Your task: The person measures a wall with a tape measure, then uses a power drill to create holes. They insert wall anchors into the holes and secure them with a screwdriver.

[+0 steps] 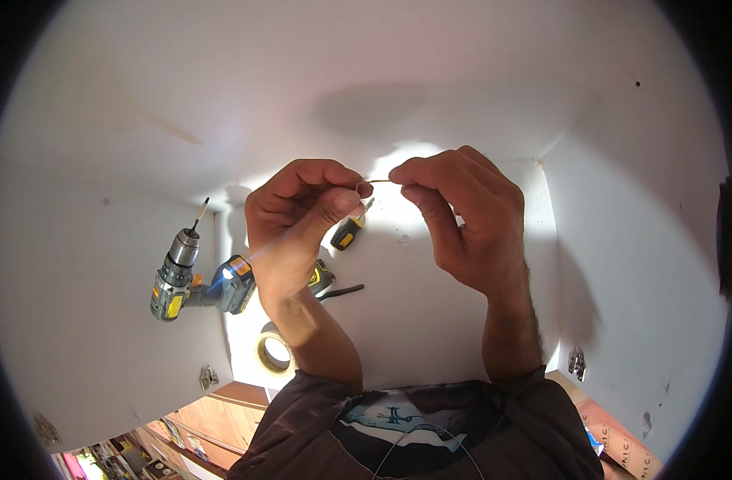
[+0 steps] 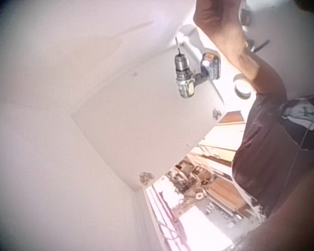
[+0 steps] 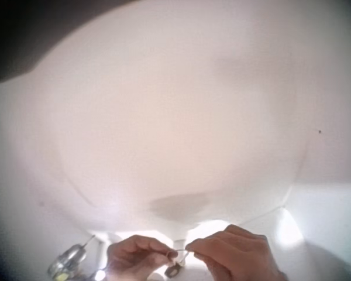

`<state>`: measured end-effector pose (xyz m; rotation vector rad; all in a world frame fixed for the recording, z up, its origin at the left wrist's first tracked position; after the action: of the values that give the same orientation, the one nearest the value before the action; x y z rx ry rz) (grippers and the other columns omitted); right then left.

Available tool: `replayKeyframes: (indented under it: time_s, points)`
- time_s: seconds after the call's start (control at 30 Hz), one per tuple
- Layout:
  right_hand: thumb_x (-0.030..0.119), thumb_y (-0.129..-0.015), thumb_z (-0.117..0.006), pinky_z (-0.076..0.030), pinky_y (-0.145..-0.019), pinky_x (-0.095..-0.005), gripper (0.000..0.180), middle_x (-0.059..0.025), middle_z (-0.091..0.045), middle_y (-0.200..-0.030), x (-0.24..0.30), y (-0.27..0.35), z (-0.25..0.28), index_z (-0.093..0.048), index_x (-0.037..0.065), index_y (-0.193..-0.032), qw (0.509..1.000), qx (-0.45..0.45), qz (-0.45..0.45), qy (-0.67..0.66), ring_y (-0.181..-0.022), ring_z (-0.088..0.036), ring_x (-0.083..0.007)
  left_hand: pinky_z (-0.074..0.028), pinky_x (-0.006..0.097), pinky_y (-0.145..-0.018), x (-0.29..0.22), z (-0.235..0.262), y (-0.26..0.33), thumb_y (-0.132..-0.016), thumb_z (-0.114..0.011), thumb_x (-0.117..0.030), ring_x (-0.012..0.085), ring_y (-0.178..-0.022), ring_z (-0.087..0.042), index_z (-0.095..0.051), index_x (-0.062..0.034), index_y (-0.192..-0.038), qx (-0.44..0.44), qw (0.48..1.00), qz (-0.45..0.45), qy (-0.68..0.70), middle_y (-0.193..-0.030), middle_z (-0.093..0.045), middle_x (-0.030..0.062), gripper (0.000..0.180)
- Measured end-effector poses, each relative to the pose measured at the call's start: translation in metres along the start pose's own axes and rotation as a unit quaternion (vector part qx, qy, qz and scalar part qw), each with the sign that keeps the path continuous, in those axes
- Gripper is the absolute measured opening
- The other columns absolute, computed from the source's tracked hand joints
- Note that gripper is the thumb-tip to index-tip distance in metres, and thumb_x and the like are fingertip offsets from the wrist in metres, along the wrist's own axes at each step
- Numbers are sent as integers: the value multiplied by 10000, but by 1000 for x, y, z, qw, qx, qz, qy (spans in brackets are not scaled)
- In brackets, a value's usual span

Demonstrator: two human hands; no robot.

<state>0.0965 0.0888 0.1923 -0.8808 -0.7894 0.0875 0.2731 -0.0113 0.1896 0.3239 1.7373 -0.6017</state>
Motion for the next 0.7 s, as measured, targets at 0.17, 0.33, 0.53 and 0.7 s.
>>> replayKeyframes:
  time_s: [0.17, 0.33, 0.53, 0.7]
  points:
    - [-29, -835, -779, -507, -625, -306, 143, -20, -747, -817, 5, -1, -3, -764, 76, -930, 1000, -10, 7, 8, -700, -636, -176, -610, 311, -814, 2, -2, 0, -878, -785, 76, 192, -886, -746, -705, 69, -1044, 8, 1000, -17, 0, -943, -758, 142, 185]
    - [-15, -819, -793, -495, -595, -300, 127, -15, -744, -806, 5, 0, -5, -762, 76, -902, 1000, -18, 9, -3, -688, -629, -169, -599, 294, -790, 3, -8, -2, -869, -777, 95, 170, -840, -727, -702, 72, -1035, 15, 999, -24, 25, -933, -757, 138, 184]
    - [11, -825, -800, -485, -588, -317, 129, -6, -726, -790, 1, -2, 3, -747, 100, -902, 1000, -1, 18, 15, -671, -619, -184, -581, 270, -759, 6, -19, -5, -864, -772, 79, 146, -799, -715, -704, 53, -988, -4, 999, -35, -34, -876, -746, 91, 144]
    - [28, -819, -818, -480, -599, -333, 130, -15, -742, -798, -13, -1, 15, -757, 102, -906, 1000, 12, 6, 12, -676, -620, -189, -581, 276, -739, 14, -32, -8, -888, -760, 34, 149, -757, -712, -696, 33, -975, 18, 997, -53, -61, -846, -736, 73, 108]
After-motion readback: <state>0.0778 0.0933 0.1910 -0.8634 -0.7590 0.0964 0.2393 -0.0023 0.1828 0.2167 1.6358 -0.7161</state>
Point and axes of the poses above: each hand's wrist, its own y-axis away from the middle knuckle, its own z-axis out of the back of the hand, x = y × z, the point moved 2 cm from there along -y, towards the middle knuckle
